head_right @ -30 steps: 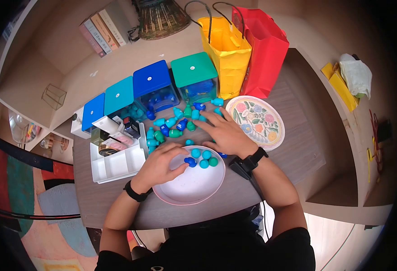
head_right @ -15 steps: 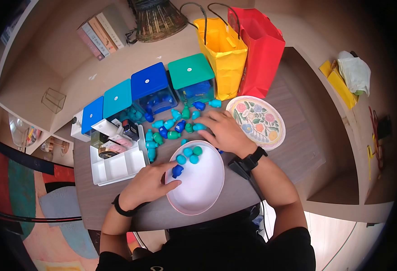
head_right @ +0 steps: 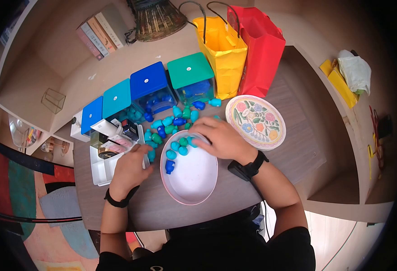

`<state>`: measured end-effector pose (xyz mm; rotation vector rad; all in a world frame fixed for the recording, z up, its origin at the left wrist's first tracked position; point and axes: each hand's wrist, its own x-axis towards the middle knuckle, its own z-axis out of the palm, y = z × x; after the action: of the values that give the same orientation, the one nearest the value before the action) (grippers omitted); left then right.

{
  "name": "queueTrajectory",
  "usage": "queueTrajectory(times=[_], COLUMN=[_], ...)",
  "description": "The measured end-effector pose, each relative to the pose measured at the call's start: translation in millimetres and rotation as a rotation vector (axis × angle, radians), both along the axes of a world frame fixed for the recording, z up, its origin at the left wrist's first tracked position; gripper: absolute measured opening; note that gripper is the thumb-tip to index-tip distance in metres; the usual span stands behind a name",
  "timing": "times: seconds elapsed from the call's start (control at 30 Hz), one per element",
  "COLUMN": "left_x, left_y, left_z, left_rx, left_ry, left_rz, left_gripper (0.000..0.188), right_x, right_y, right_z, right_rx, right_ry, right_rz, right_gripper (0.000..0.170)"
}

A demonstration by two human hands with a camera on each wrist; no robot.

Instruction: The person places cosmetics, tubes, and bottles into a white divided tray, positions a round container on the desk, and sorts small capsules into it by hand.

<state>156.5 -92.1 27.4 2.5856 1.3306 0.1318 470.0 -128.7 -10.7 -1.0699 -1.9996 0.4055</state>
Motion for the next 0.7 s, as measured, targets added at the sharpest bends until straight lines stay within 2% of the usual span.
queueTrajectory(times=[0.1,0.13,0.2,0.33,0.43,0.5,0.53,0.6,0.63,0.7], left_x=[4.3,6.0,9.9,12.5,13.7,15.2,16.4,19.3,19.2,19.2], left_y=[-6.9,-8.0,-7.2,-2.6,1.6,0.8,-0.7,-4.3,-3.4,-0.6], left_z=[1.0,-0.6,-6.1,-17.2,-21.2,-19.3,-17.0,-13.2,-13.8,-15.1], left_rx=[-0.052,-0.054,-0.036,-0.026,-0.062,-0.071,-0.071,0.149,0.148,0.158], left_ry=[0.040,0.040,0.070,0.077,0.035,-0.012,-0.010,-0.156,-0.155,-0.343], left_rz=[0.021,0.024,0.040,0.039,0.044,0.070,0.068,0.063,0.063,0.020], left_gripper=[0.051,0.051,0.052,0.050,0.046,0.042,0.042,0.038,0.038,0.038], right_x=[14.8,16.9,20.7,20.6,19.0,17.7,16.3,13.0,11.0,6.5], right_y=[2.6,0.3,-3.3,-3.1,-1.1,0.6,0.6,0.7,1.0,2.4], right_z=[-1.8,-0.7,0.2,-8.1,-9.1,-6.9,-6.3,-5.0,-3.5,1.3], right_rx=[0.000,-0.001,-0.087,-0.143,-0.184,-0.198,-0.199,-0.114,-0.115,0.072], right_ry=[-0.267,-0.266,-0.456,-0.530,-0.498,-0.344,-0.343,-0.128,-0.127,0.045], right_rz=[-0.283,-0.279,-0.326,-0.252,-0.221,-0.211,-0.213,-0.258,-0.258,-0.209], right_gripper=[0.017,0.017,0.020,0.024,0.024,0.021,0.021,0.017,0.017,0.018])
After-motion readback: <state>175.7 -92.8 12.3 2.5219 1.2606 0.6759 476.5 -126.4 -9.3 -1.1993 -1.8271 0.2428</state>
